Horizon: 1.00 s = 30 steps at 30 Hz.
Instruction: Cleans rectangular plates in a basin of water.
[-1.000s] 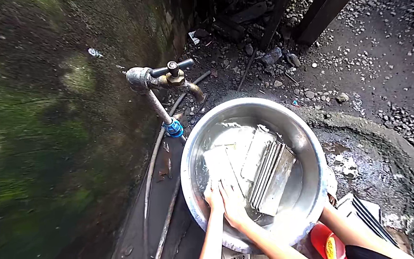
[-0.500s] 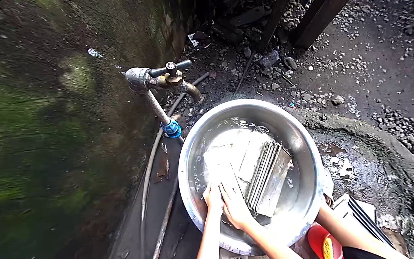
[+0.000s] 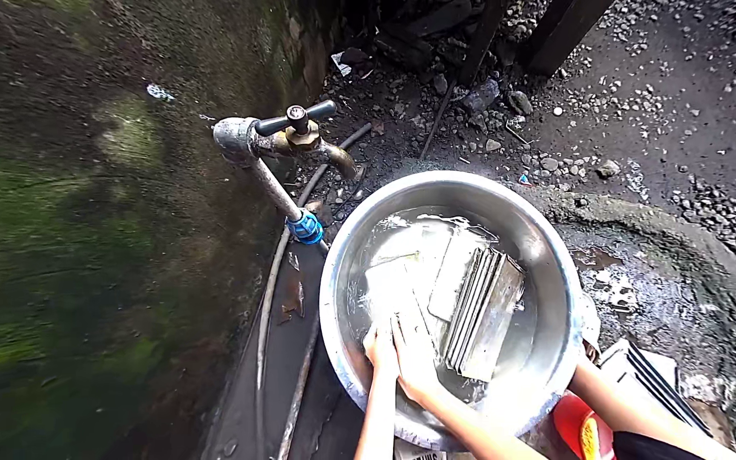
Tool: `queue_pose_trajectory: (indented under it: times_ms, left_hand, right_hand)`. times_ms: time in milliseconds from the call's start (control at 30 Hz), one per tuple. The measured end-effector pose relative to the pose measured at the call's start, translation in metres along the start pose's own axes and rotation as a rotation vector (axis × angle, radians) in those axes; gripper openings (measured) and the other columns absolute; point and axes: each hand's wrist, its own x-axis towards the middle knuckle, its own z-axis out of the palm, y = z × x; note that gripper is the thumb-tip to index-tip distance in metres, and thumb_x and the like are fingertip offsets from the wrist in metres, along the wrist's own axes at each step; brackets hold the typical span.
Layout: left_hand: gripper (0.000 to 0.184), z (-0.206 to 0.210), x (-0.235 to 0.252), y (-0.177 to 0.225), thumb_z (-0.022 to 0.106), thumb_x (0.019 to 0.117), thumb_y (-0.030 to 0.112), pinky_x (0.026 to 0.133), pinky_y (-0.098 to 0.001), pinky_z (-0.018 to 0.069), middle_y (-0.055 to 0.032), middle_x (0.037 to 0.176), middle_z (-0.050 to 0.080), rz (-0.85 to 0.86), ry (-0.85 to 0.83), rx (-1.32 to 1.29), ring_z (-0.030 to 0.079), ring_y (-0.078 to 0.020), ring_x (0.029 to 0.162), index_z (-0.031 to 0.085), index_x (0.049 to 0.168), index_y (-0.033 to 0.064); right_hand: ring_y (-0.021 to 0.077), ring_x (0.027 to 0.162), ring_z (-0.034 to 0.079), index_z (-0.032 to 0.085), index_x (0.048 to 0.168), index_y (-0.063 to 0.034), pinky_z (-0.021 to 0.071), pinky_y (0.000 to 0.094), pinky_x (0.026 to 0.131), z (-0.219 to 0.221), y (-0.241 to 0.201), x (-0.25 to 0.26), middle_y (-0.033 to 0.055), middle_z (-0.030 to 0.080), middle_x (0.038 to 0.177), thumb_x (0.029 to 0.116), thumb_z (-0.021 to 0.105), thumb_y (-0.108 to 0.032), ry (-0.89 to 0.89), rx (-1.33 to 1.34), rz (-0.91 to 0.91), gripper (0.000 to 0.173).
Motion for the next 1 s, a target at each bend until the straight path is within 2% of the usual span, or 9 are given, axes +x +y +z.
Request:
queue_pose_trajectory:
  times_ms: [100,167,233,300,467,633,733,900,1000]
  left_hand:
    - [0.032,0.000,-0.002,-0.001,0.047,0.1089,0.014,0.081,-0.0333,0.0497,-0.0190,0.108,0.065,0.000,-0.007,0.078,0.059,-0.0171,0.088,0.061,0.128,-0.0073]
    - [0.032,-0.001,0.000,0.000,0.045,0.1098,0.014,0.092,-0.0388,0.0477,-0.0214,0.112,0.065,0.009,-0.020,0.119,0.060,-0.0220,0.099,0.063,0.123,-0.0087]
    - [0.034,-0.002,0.001,-0.001,0.042,0.1106,0.014,0.101,-0.0449,0.0441,-0.0265,0.122,0.063,-0.008,-0.025,0.128,0.059,-0.0285,0.112,0.061,0.125,-0.0104]
    - [0.038,-0.002,0.001,0.000,0.042,0.1112,0.018,0.104,-0.0455,0.0437,-0.0279,0.127,0.061,-0.027,-0.019,0.111,0.058,-0.0299,0.116,0.059,0.129,-0.0107]
    - [0.038,0.001,0.002,0.001,0.043,0.1105,0.015,0.109,-0.0458,0.0406,-0.0277,0.136,0.058,-0.026,0.003,0.041,0.055,-0.0311,0.126,0.056,0.135,-0.0101]
    - [0.035,0.001,0.004,-0.002,0.042,0.1102,0.015,0.093,-0.0427,0.0495,-0.0243,0.115,0.065,0.005,-0.001,0.128,0.062,-0.0259,0.102,0.060,0.131,-0.0075]
    - [0.037,0.000,0.006,-0.005,0.041,0.1108,0.016,0.101,-0.0458,0.0468,-0.0274,0.124,0.063,0.001,-0.032,0.125,0.061,-0.0301,0.112,0.059,0.133,-0.0089]
    - [0.037,-0.003,0.001,-0.003,0.042,0.1108,0.016,0.099,-0.0393,0.0481,-0.0255,0.125,0.063,0.026,-0.062,0.029,0.062,-0.0240,0.110,0.057,0.134,-0.0093]
    - [0.044,-0.002,0.003,-0.002,0.036,0.1126,0.025,0.091,-0.0389,0.0502,-0.0217,0.109,0.066,0.055,-0.039,-0.032,0.062,-0.0214,0.098,0.062,0.121,-0.0096]
  right_hand:
    - [0.0361,0.153,0.031,0.037,0.156,0.0017,0.0239,0.0537,0.124,-0.002,0.006,0.003,0.0212,0.031,0.165,0.1040,0.038,-0.024,0.013,0.000,-0.003,0.058]
    - [0.0363,0.154,0.029,0.031,0.159,0.0010,0.0227,0.0514,0.125,-0.019,-0.002,0.040,0.0219,0.025,0.167,0.1070,0.037,-0.028,-0.047,-0.012,0.063,0.059]
    - [0.0351,0.151,0.035,0.022,0.162,-0.0034,0.0340,0.0523,0.118,-0.035,-0.009,0.081,0.0199,0.017,0.170,0.1076,0.037,-0.031,-0.079,-0.084,0.096,0.063]
    - [0.0373,0.154,0.026,0.021,0.162,0.0004,0.0282,0.0536,0.121,-0.033,-0.008,0.110,0.0237,0.013,0.169,0.1054,0.039,-0.029,0.001,-0.097,0.065,0.066]
    - [0.0358,0.155,0.026,0.029,0.160,-0.0005,0.0245,0.0531,0.124,-0.020,-0.012,0.060,0.0217,0.021,0.168,0.1014,0.041,-0.009,0.017,-0.170,0.029,0.060]
    - [0.0372,0.146,0.044,0.045,0.151,0.0022,0.0360,0.0550,0.118,-0.016,0.008,-0.027,0.0208,0.043,0.159,0.0883,0.051,0.014,0.062,-0.073,-0.006,0.064]
    - [0.0354,0.144,0.047,0.049,0.150,-0.0007,0.0358,0.0487,0.120,-0.028,0.015,0.004,0.0192,0.048,0.155,0.0950,0.045,0.010,0.057,0.024,0.001,0.056]
    - [0.0338,0.150,0.038,0.039,0.155,0.0021,0.0276,0.0463,0.124,-0.042,-0.010,0.090,0.0212,0.041,0.160,0.1009,0.039,0.001,0.034,0.030,0.108,0.054]
    - [0.0299,0.153,0.032,0.039,0.155,0.0013,0.0220,0.0481,0.127,-0.029,-0.015,0.056,0.0164,0.036,0.164,0.1050,0.040,-0.010,-0.027,0.120,0.068,0.051]
